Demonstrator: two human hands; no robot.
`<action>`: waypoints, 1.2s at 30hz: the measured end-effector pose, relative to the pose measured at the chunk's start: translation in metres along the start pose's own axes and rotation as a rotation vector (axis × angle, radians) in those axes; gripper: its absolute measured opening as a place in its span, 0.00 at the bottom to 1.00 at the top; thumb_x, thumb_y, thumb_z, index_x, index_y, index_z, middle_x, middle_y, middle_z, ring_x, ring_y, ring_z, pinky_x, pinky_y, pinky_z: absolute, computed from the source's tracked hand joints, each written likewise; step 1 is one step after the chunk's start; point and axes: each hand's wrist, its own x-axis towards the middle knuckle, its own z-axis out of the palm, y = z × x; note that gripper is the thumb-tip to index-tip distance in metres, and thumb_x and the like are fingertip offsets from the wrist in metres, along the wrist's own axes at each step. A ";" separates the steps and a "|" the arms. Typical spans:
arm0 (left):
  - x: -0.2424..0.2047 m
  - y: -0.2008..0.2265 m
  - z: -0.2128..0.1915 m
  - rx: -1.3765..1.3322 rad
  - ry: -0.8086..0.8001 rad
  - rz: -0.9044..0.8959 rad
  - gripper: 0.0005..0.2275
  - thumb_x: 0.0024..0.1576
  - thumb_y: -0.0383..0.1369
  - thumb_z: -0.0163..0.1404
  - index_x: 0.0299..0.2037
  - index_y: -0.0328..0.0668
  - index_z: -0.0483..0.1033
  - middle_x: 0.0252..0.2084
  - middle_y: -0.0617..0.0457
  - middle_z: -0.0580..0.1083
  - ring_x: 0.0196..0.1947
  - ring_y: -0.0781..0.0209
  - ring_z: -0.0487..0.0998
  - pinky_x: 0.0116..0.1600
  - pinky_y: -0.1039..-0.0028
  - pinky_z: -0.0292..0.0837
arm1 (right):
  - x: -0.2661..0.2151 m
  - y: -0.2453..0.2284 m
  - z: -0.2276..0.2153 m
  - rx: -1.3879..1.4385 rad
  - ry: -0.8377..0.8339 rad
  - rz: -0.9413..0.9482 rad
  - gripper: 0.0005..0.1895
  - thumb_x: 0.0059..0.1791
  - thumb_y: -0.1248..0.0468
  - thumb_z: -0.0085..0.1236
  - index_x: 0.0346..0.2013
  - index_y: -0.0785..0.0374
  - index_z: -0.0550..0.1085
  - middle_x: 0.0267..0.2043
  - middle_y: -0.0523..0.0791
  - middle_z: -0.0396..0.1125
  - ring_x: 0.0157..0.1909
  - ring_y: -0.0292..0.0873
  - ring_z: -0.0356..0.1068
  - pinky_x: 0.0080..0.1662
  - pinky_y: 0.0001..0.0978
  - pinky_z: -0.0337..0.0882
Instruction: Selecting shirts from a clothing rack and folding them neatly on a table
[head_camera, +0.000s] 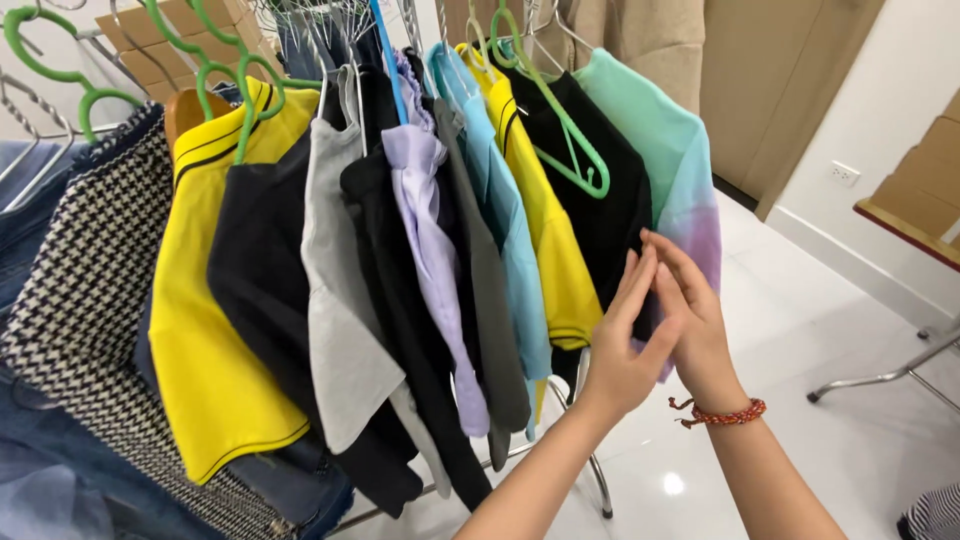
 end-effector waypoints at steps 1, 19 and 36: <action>0.014 -0.011 0.002 0.004 0.006 0.005 0.28 0.66 0.39 0.50 0.75 0.38 0.62 0.79 0.42 0.60 0.80 0.46 0.54 0.81 0.61 0.50 | 0.011 0.000 0.001 0.003 -0.007 -0.004 0.21 0.62 0.66 0.40 0.69 0.67 0.67 0.72 0.52 0.64 0.75 0.49 0.61 0.70 0.44 0.63; 0.208 -0.102 -0.072 0.521 0.385 -0.179 0.53 0.53 0.59 0.59 0.81 0.38 0.42 0.78 0.35 0.58 0.80 0.43 0.54 0.83 0.53 0.45 | 0.143 0.089 -0.003 0.021 -0.224 -0.207 0.15 0.57 0.60 0.63 0.56 0.62 0.80 0.37 0.43 0.74 0.38 0.33 0.71 0.36 0.27 0.72; 0.149 0.031 -0.063 0.348 0.407 -0.335 0.25 0.48 0.44 0.67 0.51 0.40 0.75 0.39 0.53 0.74 0.42 0.62 0.76 0.44 0.75 0.71 | 0.136 0.028 0.038 0.002 -0.430 -0.337 0.08 0.61 0.64 0.60 0.38 0.59 0.80 0.23 0.45 0.71 0.27 0.35 0.67 0.32 0.31 0.68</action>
